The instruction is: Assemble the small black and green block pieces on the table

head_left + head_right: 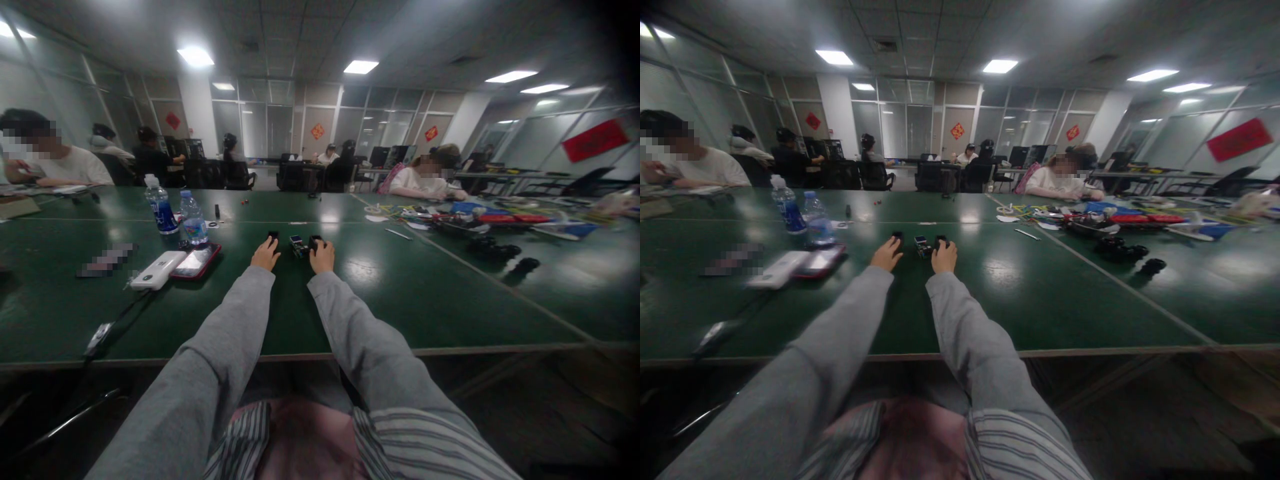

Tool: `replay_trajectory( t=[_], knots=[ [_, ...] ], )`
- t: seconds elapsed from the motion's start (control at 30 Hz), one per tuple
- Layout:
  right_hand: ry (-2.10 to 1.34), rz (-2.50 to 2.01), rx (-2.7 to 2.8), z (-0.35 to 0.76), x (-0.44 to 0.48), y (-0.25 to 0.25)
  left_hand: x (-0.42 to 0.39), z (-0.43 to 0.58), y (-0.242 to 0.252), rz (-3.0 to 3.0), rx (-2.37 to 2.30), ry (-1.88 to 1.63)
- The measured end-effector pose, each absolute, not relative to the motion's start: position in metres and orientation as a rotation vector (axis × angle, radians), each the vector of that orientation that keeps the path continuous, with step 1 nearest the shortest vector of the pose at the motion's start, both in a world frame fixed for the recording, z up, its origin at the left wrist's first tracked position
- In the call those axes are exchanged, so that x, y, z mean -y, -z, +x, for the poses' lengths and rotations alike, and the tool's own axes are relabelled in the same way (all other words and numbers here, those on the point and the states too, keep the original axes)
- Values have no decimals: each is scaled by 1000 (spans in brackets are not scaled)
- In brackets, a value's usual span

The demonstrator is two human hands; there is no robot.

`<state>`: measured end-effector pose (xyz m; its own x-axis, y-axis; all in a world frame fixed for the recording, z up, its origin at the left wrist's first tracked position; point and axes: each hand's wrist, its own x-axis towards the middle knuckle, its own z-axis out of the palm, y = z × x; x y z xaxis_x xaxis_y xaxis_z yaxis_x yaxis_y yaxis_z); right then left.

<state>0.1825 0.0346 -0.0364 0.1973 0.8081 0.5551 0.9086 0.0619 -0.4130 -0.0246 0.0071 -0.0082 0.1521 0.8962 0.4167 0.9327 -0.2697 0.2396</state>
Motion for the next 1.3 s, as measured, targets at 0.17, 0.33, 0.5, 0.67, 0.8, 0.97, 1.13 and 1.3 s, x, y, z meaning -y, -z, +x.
replay_trajectory(
  t=[0.17,0.33,0.5,0.67,0.8,0.97,1.13,1.3],
  knots=[
    [170,-1752,1610,182,-34,36,2,-27,-10,-2220,1775,913],
    [232,-1710,1605,182,-31,35,-2,-45,-11,-2059,1916,936],
    [291,-1592,1679,178,-23,25,-17,-66,6,-2069,2098,857],
    [280,-1475,1845,172,-18,19,-12,-64,5,-2010,2139,867],
    [267,-1405,1981,168,-19,21,-3,-55,-4,-2019,2051,856],
    [293,-1414,2055,164,-16,22,-1,-50,-3,-2183,1908,757],
    [247,-1382,2109,161,-15,23,-5,-49,1,-2282,1795,742],
    [109,-1359,2120,159,-18,25,-7,-43,2,-2335,1754,680]
  ],
)
